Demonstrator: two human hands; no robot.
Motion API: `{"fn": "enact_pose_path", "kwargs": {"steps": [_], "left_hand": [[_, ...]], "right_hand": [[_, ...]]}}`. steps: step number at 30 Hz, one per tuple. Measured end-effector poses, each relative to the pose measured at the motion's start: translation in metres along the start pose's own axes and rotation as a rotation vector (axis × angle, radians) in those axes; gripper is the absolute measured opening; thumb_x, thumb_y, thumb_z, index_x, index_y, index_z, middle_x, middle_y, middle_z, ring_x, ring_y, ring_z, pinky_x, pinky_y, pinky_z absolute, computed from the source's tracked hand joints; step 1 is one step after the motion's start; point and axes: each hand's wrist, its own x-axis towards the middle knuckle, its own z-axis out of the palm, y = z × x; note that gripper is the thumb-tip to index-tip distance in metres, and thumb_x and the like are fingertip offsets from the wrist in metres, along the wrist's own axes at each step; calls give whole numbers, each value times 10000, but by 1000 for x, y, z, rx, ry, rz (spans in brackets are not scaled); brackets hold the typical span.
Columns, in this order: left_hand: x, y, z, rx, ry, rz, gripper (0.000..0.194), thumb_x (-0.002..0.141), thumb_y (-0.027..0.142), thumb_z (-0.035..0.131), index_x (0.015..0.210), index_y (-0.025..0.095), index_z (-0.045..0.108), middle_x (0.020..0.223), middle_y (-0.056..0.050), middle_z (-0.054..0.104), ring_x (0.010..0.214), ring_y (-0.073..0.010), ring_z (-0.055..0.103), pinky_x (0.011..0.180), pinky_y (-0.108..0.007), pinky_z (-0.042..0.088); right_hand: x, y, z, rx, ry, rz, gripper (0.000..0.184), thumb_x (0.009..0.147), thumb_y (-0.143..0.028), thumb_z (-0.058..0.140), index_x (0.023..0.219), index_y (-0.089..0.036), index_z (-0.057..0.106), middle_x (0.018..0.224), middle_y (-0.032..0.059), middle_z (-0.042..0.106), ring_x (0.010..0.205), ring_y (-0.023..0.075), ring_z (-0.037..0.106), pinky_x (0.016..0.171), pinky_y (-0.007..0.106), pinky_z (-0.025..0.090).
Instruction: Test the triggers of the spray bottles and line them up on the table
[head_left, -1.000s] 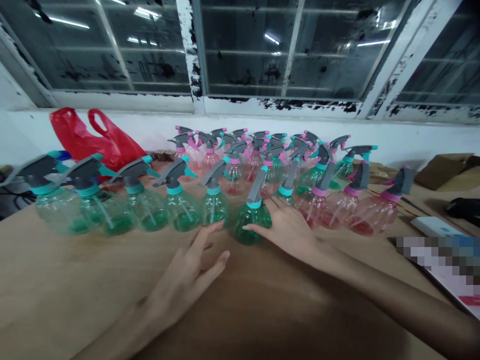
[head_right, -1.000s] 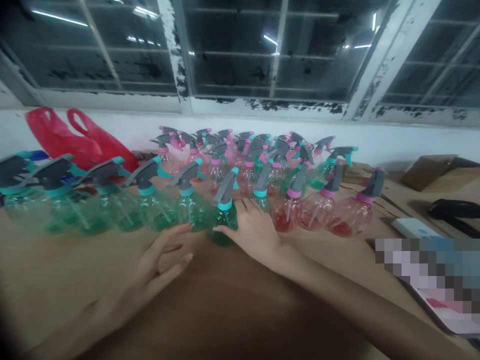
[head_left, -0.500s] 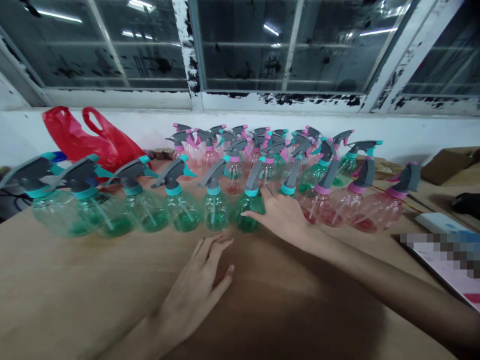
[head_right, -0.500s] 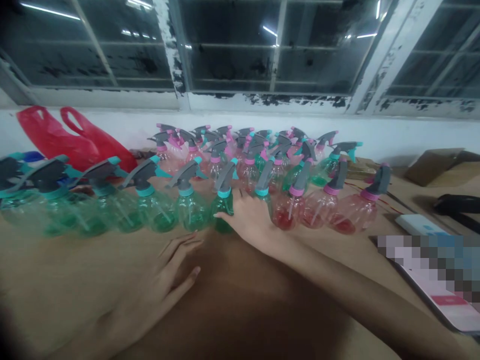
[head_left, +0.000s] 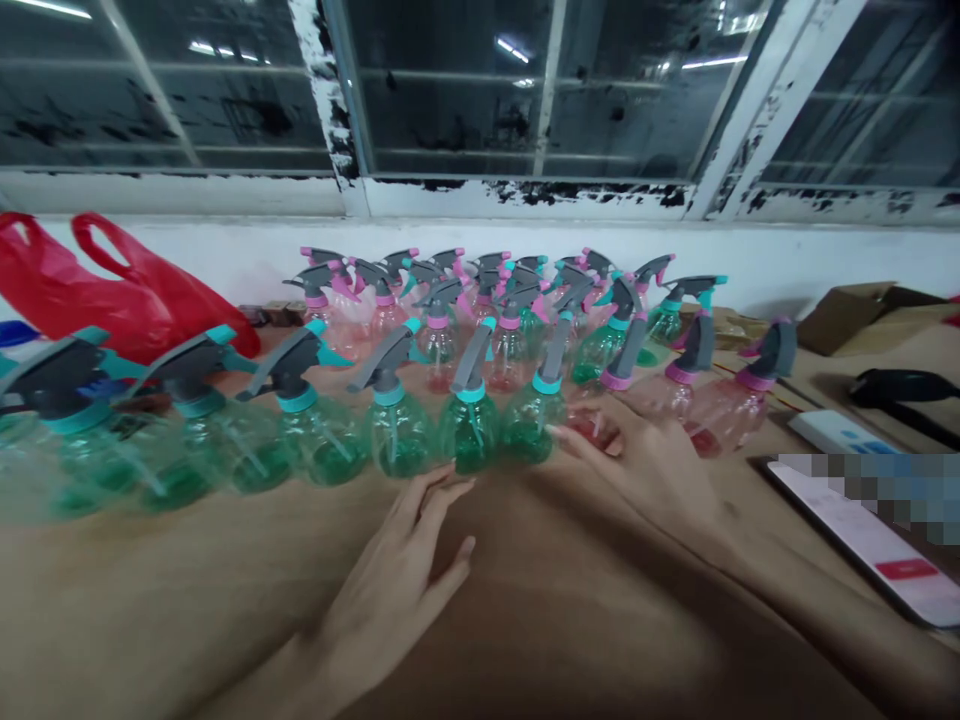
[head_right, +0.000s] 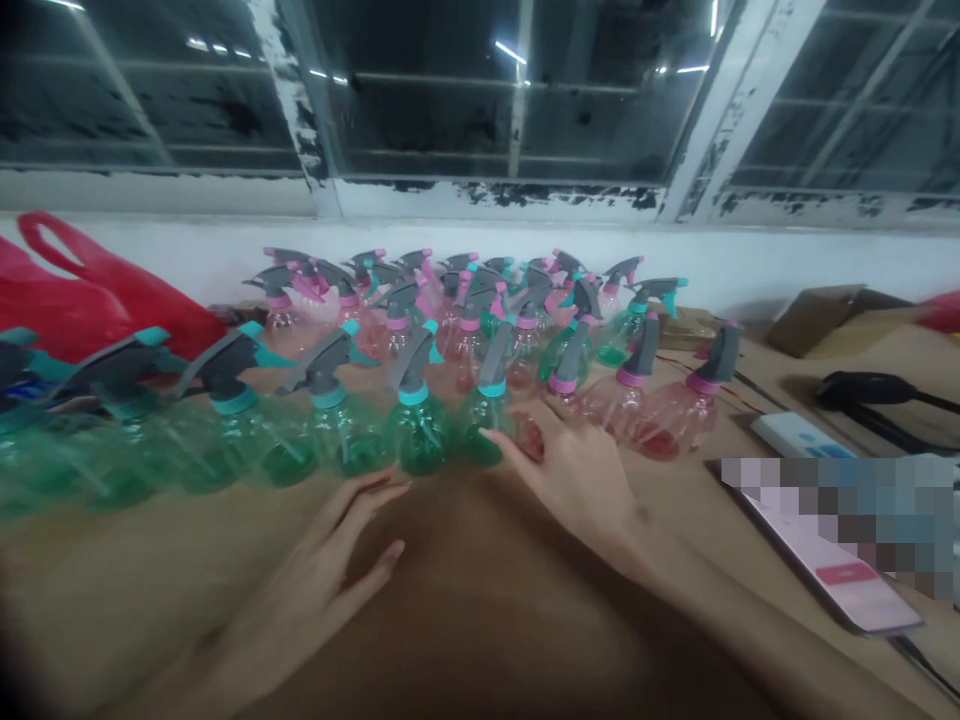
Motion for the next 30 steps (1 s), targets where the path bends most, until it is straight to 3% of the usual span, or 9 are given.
{"fn": "enact_pose_path", "kwargs": {"steps": [7, 13, 19, 24, 30], "left_hand": [[12, 20, 7, -164, -18, 13, 334, 937, 274, 385, 1260, 344, 338, 1354, -24, 356, 1211, -219, 461, 1024, -439, 406], [17, 33, 9, -237, 3, 15, 304, 933, 249, 405, 1220, 346, 377, 1293, -11, 429, 1041, -187, 564, 921, -383, 483], [24, 50, 7, -292, 66, -52, 268, 907, 268, 450, 1167, 328, 429, 1207, -13, 516, 932, -188, 613, 728, -335, 559], [41, 57, 13, -337, 208, -35, 366, 852, 268, 538, 1195, 284, 410, 1236, -41, 497, 1067, -213, 568, 895, -405, 502], [60, 75, 20, -371, 163, -30, 689, 758, 336, 667, 1330, 247, 295, 1359, -92, 427, 1194, -263, 476, 1003, -485, 401]], "right_hand": [[14, -1, 25, -54, -58, 47, 705, 814, -645, 450, 1315, -152, 398, 1005, 146, 669, 729, 305, 665, 537, 367, 474], [26, -2, 44, -55, -101, 95, 685, 803, -653, 450, 1194, -91, 474, 981, 182, 654, 704, 311, 661, 498, 370, 461], [17, -2, 32, -44, -128, 46, 658, 799, -632, 482, 1161, -84, 501, 1030, 182, 635, 754, 307, 659, 526, 377, 480], [-4, -4, 17, -24, -164, -2, 617, 798, -621, 495, 1120, -95, 515, 984, 152, 645, 749, 297, 658, 534, 368, 484], [-40, -6, 0, 44, -202, -100, 545, 830, -553, 475, 1174, -130, 488, 1002, 111, 606, 795, 275, 630, 499, 352, 498]]}}
